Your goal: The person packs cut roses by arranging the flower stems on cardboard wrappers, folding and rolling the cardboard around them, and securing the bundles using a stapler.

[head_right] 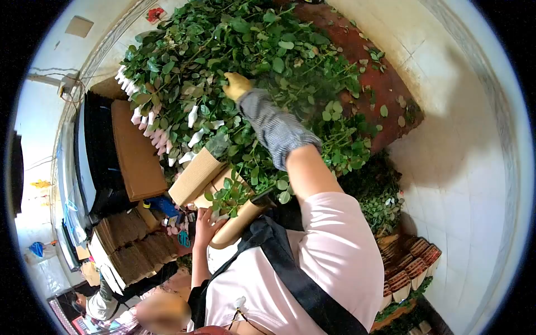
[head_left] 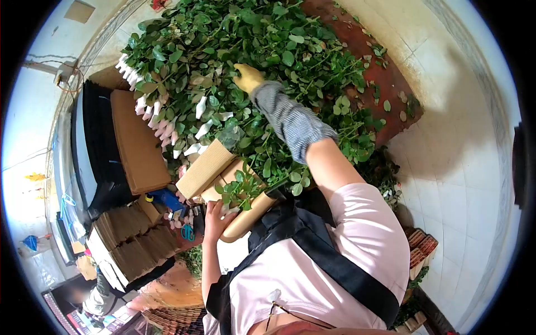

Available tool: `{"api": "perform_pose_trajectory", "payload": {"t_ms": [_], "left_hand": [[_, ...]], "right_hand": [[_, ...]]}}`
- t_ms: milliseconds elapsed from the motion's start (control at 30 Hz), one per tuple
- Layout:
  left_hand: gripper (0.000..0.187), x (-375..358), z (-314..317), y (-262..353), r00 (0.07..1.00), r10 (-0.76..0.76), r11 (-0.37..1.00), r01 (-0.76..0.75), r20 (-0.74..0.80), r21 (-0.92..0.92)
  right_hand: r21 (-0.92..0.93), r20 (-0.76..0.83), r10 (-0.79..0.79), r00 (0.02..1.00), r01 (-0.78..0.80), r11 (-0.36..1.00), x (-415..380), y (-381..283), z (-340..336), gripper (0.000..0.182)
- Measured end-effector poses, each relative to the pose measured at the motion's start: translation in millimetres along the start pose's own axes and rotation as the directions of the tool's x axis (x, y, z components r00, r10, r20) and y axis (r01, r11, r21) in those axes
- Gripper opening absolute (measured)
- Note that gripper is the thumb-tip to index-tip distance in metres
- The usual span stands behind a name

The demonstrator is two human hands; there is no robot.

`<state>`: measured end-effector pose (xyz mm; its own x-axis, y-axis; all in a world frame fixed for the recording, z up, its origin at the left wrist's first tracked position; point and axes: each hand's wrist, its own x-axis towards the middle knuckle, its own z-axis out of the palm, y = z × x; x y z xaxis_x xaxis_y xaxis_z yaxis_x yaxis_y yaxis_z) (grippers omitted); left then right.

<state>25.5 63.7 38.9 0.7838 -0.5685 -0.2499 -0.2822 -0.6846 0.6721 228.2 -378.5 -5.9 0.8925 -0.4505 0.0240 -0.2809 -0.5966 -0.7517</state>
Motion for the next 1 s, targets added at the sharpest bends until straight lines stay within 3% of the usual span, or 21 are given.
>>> {"api": "perform_pose_trajectory", "payload": {"t_ms": [33,100,167,233,300,367,400,433,500,533,600,633,667,700,767,833,867,900,933,967,1000], "left_hand": [[0.060,0,2,-6,1.000,-0.017,1.000,0.017,0.006,-0.024],[0.060,1,3,-15,1.000,-0.011,1.000,0.011,0.005,0.004],[0.059,1,5,-15,1.000,-0.017,1.000,0.017,-0.005,-0.007],[0.058,2,2,-9,1.000,0.014,0.999,-0.014,-0.004,0.045],[0.060,2,4,-12,1.000,0.013,1.000,-0.013,0.013,0.006],[0.060,1,1,-3,1.000,0.016,1.000,-0.017,0.020,0.026],[0.060,2,-1,1,1.000,0.011,0.999,-0.011,0.010,0.042],[0.060,3,-3,2,1.000,0.010,0.999,-0.010,0.007,0.040],[0.060,1,-3,3,1.000,0.016,0.999,-0.017,0.017,0.045],[0.060,1,-4,4,1.000,0.013,1.000,-0.014,0.016,0.028],[0.059,3,-4,4,0.999,0.050,0.997,-0.051,0.015,0.051],[0.058,2,-4,4,0.997,0.075,0.994,-0.076,0.006,0.080],[0.057,2,-4,7,0.999,0.044,0.998,-0.044,0.016,0.039],[0.057,4,-4,8,0.999,0.044,0.998,-0.045,0.007,0.034],[0.058,2,-7,8,0.999,0.015,0.997,-0.018,0.046,0.075],[0.057,0,-5,0,0.999,0.028,0.996,-0.031,0.038,0.088],[0.057,2,-3,-2,0.999,0.047,0.994,-0.048,0.022,0.093],[0.057,4,-1,-1,0.999,0.047,0.995,-0.049,0.018,0.091],[0.057,4,-2,-1,0.999,0.052,0.996,-0.053,0.015,0.071],[0.056,3,-3,-1,0.998,0.054,0.997,-0.055,0.013,0.055],[0.057,3,-3,-2,0.999,0.049,0.997,-0.049,0.007,0.055]], "right_hand": [[0.017,-0.019,-0.060,0.998,0.061,0.998,-9,14,-4,0.059],[-0.162,-0.094,-0.103,0.990,0.087,0.983,-44,15,-29,0.053],[-0.330,0.107,-0.067,0.992,0.099,0.939,-106,-25,-72,0.046],[-0.085,0.400,-0.025,0.916,0.064,0.994,-154,-33,-70,0.042],[-0.070,0.515,-0.414,0.751,0.518,0.853,-192,0,-37,0.028],[-0.398,0.595,-0.406,0.694,0.693,0.601,-219,3,-32,0.018],[-0.430,0.579,-0.243,0.778,0.545,0.720,-227,-1,-28,0.023],[-0.440,0.501,-0.282,0.818,0.521,0.731,-237,-18,-46,0.022],[-0.536,0.472,-0.171,0.865,0.435,0.723,-260,-28,-54,0.024],[-0.421,0.378,-0.115,0.919,0.281,0.862,-276,3,-24,0.023],[-0.319,0.219,-0.294,0.930,0.353,0.880,-297,21,-30,0.012],[-0.391,0.251,-0.342,0.906,0.418,0.820,-302,38,-24,0.015],[-0.263,0.338,-0.236,0.911,0.332,0.906,-303,43,-28,0.031],[-0.267,0.340,-0.242,0.909,0.340,0.902,-300,48,-32,0.031],[-0.037,0.450,-0.197,0.871,0.238,0.971,-289,38,-51,0.039],[0.300,0.541,-0.151,0.827,-0.022,0.954,-258,40,-72,0.041],[0.235,0.565,0.093,0.820,-0.268,0.934,-239,-2,-113,0.043],[0.187,0.380,0.156,0.912,-0.241,0.952,-224,-4,-122,0.043],[-0.099,0.190,0.029,0.981,-0.010,0.995,-202,20,-121,0.035],[-0.369,0.072,-0.069,0.995,0.091,0.925,-175,56,-113,0.025],[-0.638,0.053,-0.037,0.998,0.062,0.767,-152,88,-106,0.020]]}}
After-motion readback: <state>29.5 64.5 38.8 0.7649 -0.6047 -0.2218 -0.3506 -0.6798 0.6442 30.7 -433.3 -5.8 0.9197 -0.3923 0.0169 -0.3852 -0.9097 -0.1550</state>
